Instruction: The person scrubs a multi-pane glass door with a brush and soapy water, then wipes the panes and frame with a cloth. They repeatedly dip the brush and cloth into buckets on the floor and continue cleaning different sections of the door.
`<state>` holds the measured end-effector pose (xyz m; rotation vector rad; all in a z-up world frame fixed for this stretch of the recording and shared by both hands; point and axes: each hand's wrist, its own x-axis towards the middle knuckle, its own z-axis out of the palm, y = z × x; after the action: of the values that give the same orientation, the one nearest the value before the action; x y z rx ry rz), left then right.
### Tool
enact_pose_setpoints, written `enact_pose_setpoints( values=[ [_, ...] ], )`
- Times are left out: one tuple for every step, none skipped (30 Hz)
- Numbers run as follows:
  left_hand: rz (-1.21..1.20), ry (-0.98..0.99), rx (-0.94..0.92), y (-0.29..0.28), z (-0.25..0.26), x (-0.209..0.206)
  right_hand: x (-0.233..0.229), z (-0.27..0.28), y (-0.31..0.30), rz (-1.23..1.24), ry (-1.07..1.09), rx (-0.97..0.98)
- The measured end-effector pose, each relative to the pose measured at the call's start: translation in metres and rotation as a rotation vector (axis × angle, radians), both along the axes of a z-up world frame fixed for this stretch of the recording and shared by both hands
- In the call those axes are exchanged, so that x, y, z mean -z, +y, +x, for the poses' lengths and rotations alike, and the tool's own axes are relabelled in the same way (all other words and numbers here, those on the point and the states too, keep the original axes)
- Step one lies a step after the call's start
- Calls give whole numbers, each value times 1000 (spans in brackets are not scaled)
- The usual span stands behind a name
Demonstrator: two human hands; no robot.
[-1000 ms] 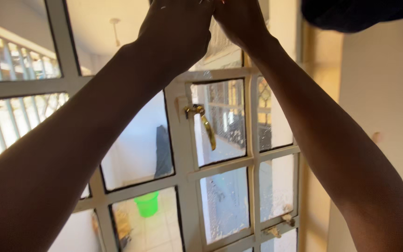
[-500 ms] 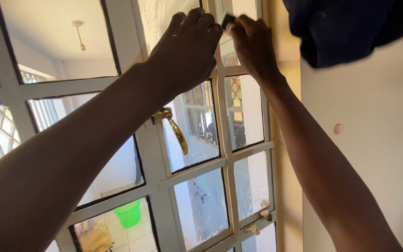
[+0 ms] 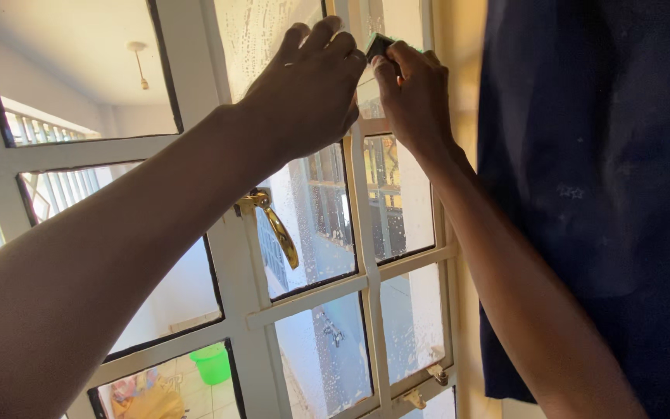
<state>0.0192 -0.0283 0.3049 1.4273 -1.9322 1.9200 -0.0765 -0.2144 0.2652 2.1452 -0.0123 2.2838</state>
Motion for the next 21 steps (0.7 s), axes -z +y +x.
enact_pose_setpoints(
  values=[
    [-3,-7,2,1,-1,0,0,-2,0,0,18,11],
    [-5,-13,5,2,0,0,2,-3,0,-26,19,38],
    [-11,-18,8,2,0,-1,4,-2,2,-54,21,67],
    [-9,-15,10,1,0,-1,6,-4,3,-82,23,95],
    [-8,-12,10,1,0,-2,8,-6,5,-70,29,70],
    [-7,-10,10,0,0,-2,11,-8,8,-59,35,44],
    [-7,-10,5,0,0,-2,13,-9,11,-45,39,14],
    [-7,-10,1,-1,-1,-2,13,-11,15,22,50,-9],
    [-9,-10,-5,0,-1,-2,12,-13,19,87,63,-35],
    [0,3,-8,0,-2,-3,11,-14,22,151,76,-60],
    [6,14,-12,1,-2,-4,6,-14,24,177,67,-110],
    [13,26,-16,2,-1,-6,1,-15,25,202,59,-159],
    [2,17,-15,6,2,-10,-5,-14,25,227,52,-213],
    [-9,8,-14,9,5,-15,-14,-12,23,137,18,-239],
    [-23,-1,-15,12,10,-21,-29,-11,20,44,-16,-266],
    [-56,-22,-17,15,15,-29,-43,-11,17,-50,-50,-294],
    [-94,-43,-22,19,21,-38,-59,-10,14,-87,-27,-317],
    [-132,-65,-27,23,27,-46,-75,-11,13,-125,-5,-340],
    [-164,-87,-37,29,36,-52,-91,-9,13,-159,17,-365],
    [-196,-109,-48,37,44,-59,-107,-5,14,-197,39,-354],
    [-224,-132,-59,44,52,-64,-122,0,16,-232,59,-343]
  ],
)
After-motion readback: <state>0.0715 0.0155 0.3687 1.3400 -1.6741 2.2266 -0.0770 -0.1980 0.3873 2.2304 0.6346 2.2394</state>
